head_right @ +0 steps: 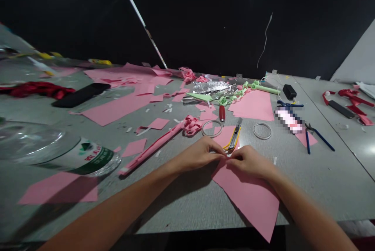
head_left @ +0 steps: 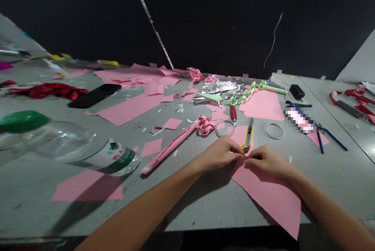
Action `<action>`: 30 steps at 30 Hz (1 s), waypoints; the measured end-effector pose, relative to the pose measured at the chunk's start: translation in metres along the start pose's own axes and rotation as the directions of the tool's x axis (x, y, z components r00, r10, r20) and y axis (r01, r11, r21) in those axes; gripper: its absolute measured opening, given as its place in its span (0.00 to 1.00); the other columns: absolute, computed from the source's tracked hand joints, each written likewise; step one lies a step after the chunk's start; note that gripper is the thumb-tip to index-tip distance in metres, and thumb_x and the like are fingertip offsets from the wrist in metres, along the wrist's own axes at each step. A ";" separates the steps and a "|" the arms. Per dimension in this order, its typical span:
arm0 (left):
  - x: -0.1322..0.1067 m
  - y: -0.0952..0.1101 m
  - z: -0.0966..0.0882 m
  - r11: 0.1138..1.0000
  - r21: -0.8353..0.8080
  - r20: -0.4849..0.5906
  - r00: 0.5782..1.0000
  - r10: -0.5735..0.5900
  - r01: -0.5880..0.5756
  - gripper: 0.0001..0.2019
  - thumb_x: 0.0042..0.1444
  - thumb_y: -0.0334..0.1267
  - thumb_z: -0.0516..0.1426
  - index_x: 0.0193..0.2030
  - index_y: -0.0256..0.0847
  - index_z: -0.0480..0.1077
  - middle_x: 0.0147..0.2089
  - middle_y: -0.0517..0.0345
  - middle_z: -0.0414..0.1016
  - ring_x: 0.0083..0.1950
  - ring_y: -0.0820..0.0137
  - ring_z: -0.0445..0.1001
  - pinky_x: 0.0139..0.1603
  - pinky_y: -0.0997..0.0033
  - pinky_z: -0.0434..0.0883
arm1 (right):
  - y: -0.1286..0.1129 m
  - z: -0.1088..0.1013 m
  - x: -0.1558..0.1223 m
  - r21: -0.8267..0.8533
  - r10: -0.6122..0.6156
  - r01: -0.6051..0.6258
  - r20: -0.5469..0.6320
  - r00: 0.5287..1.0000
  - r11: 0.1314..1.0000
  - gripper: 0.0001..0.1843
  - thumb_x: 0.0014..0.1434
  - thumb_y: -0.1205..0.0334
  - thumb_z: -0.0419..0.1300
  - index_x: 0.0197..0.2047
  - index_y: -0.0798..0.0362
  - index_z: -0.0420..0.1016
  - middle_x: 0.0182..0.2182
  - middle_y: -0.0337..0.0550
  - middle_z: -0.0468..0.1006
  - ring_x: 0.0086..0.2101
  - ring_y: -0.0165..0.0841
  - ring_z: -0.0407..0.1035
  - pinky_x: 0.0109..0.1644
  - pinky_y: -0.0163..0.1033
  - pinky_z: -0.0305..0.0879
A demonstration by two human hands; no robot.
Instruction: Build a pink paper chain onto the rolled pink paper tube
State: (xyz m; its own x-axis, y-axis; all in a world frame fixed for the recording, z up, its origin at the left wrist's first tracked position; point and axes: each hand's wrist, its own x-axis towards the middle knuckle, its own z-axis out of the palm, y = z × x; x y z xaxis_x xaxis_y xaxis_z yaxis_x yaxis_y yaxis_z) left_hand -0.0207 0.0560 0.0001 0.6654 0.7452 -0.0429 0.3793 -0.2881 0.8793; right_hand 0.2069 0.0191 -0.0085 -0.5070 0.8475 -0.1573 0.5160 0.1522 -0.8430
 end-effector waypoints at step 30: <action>-0.005 0.007 0.006 0.998 0.051 0.099 0.995 -0.034 0.029 0.10 0.58 0.40 0.62 0.32 0.37 0.83 0.28 0.59 0.77 0.32 0.68 0.71 0.35 0.72 0.61 | -0.005 -0.005 -0.004 -0.109 -0.186 0.180 -0.049 0.981 0.978 0.09 0.68 0.66 0.62 0.36 0.53 0.82 0.32 0.42 0.82 0.32 0.33 0.70 0.38 0.37 0.61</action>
State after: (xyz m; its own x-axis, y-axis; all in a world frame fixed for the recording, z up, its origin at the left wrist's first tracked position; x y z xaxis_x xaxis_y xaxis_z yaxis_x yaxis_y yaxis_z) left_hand -0.0170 0.0466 0.0038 0.7123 0.6917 -0.1192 0.4306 -0.2965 0.8524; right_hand 0.2101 0.0174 -0.0014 -0.5597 0.8282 0.0273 0.4889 0.3566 -0.7961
